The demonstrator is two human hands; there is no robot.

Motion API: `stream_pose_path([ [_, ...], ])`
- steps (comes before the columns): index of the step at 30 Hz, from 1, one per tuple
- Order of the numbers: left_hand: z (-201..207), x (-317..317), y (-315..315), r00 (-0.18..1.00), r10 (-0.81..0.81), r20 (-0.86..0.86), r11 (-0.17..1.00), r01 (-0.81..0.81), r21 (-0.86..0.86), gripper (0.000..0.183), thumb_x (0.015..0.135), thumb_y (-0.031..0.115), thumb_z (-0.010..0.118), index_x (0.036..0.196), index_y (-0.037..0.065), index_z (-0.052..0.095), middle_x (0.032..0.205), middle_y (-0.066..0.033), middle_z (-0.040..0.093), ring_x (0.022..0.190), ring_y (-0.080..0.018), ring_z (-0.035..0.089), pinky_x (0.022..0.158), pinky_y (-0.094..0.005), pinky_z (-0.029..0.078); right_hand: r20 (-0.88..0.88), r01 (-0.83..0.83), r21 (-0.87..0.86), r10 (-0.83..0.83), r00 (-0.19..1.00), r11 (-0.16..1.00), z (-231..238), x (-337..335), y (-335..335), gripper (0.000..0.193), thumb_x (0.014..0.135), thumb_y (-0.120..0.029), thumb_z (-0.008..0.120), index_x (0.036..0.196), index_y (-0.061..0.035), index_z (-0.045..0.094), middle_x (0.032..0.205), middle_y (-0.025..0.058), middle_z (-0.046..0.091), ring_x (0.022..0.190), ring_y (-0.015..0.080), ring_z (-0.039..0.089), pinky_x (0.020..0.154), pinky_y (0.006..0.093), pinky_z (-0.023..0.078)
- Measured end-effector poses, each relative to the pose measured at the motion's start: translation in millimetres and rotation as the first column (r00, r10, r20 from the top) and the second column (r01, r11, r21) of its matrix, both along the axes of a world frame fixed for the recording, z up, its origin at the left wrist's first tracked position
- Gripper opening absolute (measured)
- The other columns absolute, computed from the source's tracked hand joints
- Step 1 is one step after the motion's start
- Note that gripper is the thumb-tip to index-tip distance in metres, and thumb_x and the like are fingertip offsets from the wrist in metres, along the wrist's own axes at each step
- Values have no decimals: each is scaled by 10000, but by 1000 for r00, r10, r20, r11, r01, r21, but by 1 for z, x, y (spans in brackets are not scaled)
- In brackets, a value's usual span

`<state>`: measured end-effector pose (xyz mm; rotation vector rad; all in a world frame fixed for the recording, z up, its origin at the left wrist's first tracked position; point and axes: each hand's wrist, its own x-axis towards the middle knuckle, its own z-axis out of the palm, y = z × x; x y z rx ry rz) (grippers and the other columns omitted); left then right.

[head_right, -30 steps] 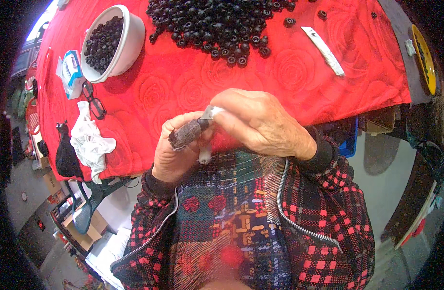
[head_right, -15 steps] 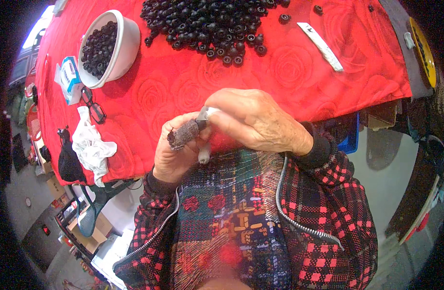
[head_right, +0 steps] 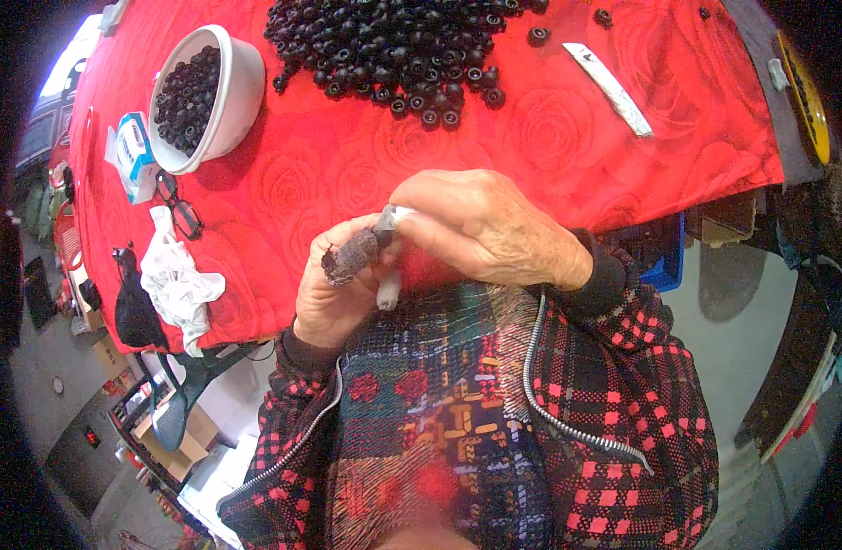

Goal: The person sits at a table covered with a red cloth and uses a small knife to carve small, dark, round objects. They hold the objects in their left hand and manipulate them with the knife in their right hand, occasionally picking up new items from a pile on the table. The carved pieces are placed into a white bowl.

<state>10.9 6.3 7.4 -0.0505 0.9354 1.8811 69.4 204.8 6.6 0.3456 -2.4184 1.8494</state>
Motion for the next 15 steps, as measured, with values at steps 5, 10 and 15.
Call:
stream_pose_path([
  [5,-16,-13,-5,1000,5,29,999,-7,37,289,921,221,561,1088,-13,587,866,-51,597,714,-131,589,536,-268,501,-9,-270,-27,270,963,962,6,11,-5,120,865,-98,592,939,-3,585,756,113,556,681,263,588,583,350,445],
  [10,4,-11,0,999,-34,23,999,33,5,249,925,190,545,1062,-11,596,866,-47,598,708,-134,591,532,-270,510,-23,119,-8,-119,993,993,15,3,4,250,797,-106,656,1009,4,583,773,121,562,663,250,569,585,329,444],
  [15,2,-3,3,997,-3,72,1000,4,-18,272,942,212,507,1075,-11,586,910,-57,621,730,-125,596,533,-261,513,-403,232,146,-156,902,962,3,-4,-16,408,662,-113,702,1039,-22,573,748,94,551,616,279,561,529,368,434],
])
